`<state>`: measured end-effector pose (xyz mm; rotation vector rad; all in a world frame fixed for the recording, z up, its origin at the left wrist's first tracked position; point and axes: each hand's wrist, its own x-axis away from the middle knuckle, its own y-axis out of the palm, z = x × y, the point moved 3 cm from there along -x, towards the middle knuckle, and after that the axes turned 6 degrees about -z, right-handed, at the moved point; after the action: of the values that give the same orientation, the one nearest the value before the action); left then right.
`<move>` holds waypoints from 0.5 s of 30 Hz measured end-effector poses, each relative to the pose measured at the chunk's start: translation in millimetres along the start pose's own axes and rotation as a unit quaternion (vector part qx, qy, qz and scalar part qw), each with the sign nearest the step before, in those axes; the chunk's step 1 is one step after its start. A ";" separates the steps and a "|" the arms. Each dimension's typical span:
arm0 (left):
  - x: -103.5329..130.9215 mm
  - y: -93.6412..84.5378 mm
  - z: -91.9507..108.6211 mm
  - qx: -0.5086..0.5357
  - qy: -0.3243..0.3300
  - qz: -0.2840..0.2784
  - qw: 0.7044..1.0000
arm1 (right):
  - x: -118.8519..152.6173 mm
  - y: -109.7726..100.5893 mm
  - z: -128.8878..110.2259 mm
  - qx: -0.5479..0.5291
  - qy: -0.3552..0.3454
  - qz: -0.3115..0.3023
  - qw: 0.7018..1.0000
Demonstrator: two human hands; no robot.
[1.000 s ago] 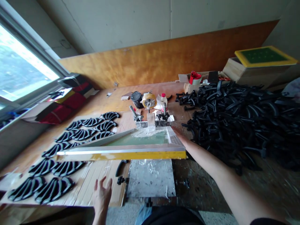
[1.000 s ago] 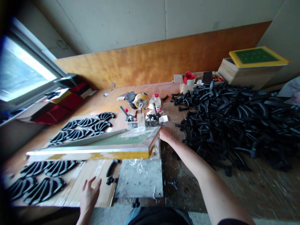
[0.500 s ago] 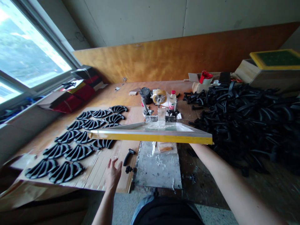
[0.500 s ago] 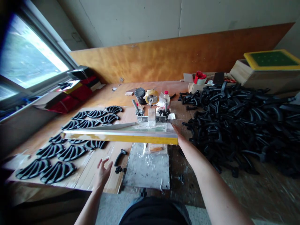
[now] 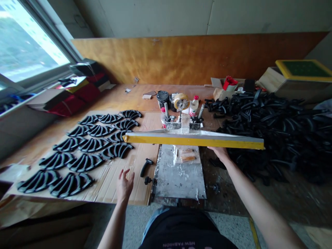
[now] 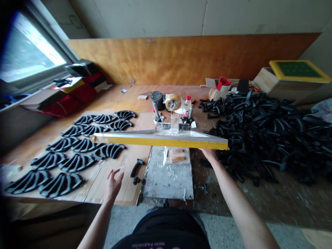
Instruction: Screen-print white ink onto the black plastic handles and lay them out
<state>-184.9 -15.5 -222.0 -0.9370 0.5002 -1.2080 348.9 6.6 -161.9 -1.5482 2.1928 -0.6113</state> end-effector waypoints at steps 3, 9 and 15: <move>-5.3 3.4 11.9 0.016 0.019 0.000 1.000 | 20.1 28.5 -18.4 -0.079 -0.018 -0.106 0.991; -11.4 6.2 47.9 0.051 0.088 0.011 0.995 | 30.6 89.8 -40.8 -0.008 -0.124 -0.190 0.974; -18.2 5.6 65.7 0.099 0.118 0.004 0.988 | 42.6 91.5 -47.7 0.143 -0.204 -0.113 0.962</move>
<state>-137.2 24.3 -193.2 -0.6263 0.5584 -1.3425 238.3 -0.6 -175.5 -1.6092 1.5654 -0.5845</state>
